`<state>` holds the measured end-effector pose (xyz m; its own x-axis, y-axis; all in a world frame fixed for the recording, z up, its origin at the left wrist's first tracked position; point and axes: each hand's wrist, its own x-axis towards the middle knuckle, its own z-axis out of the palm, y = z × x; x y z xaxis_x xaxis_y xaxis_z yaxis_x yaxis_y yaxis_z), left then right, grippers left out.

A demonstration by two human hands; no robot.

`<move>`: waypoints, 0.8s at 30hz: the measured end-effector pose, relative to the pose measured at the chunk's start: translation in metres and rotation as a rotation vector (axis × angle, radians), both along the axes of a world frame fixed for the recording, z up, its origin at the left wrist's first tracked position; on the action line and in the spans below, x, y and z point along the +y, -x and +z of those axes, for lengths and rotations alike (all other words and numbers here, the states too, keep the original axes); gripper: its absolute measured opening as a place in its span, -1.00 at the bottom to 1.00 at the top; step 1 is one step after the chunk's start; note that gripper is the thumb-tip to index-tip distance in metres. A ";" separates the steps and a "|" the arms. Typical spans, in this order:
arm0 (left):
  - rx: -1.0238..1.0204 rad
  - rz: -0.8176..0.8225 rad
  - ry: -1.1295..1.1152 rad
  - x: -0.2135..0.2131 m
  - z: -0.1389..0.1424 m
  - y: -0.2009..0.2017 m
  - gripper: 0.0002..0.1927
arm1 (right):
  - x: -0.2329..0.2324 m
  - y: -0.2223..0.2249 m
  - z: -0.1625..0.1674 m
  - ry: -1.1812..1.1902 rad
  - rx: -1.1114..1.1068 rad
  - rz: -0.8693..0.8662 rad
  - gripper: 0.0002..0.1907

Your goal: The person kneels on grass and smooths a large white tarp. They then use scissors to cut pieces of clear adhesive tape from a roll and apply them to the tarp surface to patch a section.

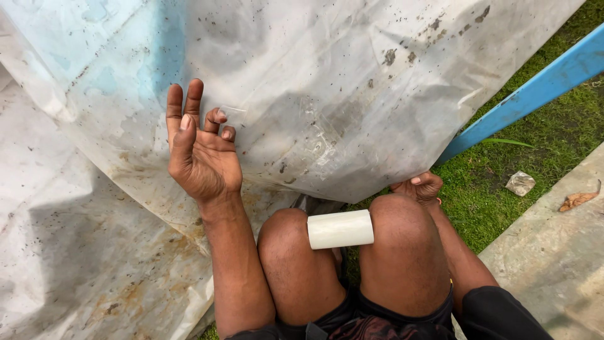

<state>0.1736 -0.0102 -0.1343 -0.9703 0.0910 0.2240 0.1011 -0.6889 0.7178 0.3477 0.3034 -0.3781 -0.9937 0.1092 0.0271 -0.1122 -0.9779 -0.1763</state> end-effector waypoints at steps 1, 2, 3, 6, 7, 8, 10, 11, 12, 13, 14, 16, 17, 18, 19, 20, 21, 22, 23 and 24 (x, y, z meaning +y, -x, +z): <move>0.001 0.007 0.007 0.000 0.000 0.000 -0.26 | -0.001 -0.001 0.002 0.016 0.004 0.000 -0.27; 0.000 0.012 0.014 0.000 0.000 -0.001 -0.26 | 0.000 -0.002 0.003 0.023 0.005 -0.005 -0.25; -0.002 0.015 0.021 0.001 -0.001 -0.001 -0.26 | 0.001 -0.002 0.004 0.028 0.003 -0.013 -0.24; 0.002 0.011 0.029 0.003 -0.003 -0.001 -0.26 | 0.005 -0.005 0.003 -0.005 0.001 -0.032 -0.19; 0.004 0.009 0.032 0.003 -0.004 -0.002 -0.26 | 0.006 -0.006 0.002 -0.032 0.000 -0.039 -0.18; 0.008 0.007 0.036 0.003 -0.005 -0.002 -0.26 | 0.006 -0.007 0.001 -0.084 -0.004 -0.051 -0.16; 0.007 0.001 0.048 0.004 -0.005 -0.002 -0.25 | 0.006 -0.007 -0.001 -0.279 -0.151 -0.085 -0.14; 0.005 -0.004 0.055 0.005 -0.005 -0.002 -0.25 | 0.006 -0.006 -0.001 -0.377 -0.224 -0.102 -0.13; 0.003 -0.011 0.060 0.007 -0.005 -0.002 -0.25 | 0.006 -0.005 0.000 -0.451 -0.294 -0.113 -0.17; 0.008 -0.018 0.065 0.009 -0.005 -0.002 -0.25 | 0.007 -0.003 0.002 -0.523 -0.361 -0.123 -0.21; 0.012 -0.024 0.073 0.010 -0.004 -0.003 -0.25 | 0.008 -0.002 0.005 -0.593 -0.429 -0.132 -0.24; 0.023 -0.045 0.097 0.015 -0.004 -0.003 -0.24 | 0.015 -0.002 0.018 -1.086 -0.749 0.092 -0.47; 0.030 -0.058 0.111 0.017 -0.003 -0.003 -0.24 | 0.019 -0.003 0.026 -1.332 -0.907 0.221 -0.45; 0.040 -0.069 0.125 0.019 -0.003 -0.003 -0.23 | 0.024 -0.004 0.036 -1.554 -0.950 0.234 -0.46; 0.045 -0.072 0.130 0.020 -0.002 -0.002 -0.23 | 0.029 -0.007 0.048 -1.779 -0.983 0.244 -0.44; 0.049 -0.072 0.135 0.022 -0.003 -0.001 -0.23 | 0.033 -0.007 0.059 -2.007 -1.005 0.254 -0.41; 0.053 -0.071 0.140 0.025 -0.004 0.000 -0.23 | 0.035 -0.004 0.070 -2.060 -0.903 0.038 -0.48; 0.057 -0.068 0.149 0.026 -0.005 0.001 -0.22 | 0.035 0.001 0.081 -2.097 -0.792 -0.178 -0.55; 0.059 -0.063 0.159 0.028 -0.006 0.001 -0.22 | 0.035 0.009 0.092 -2.115 -0.673 -0.391 -0.61; 0.062 -0.058 0.167 0.029 -0.008 0.002 -0.22 | 0.034 0.022 0.102 -2.130 -0.537 -0.553 -0.65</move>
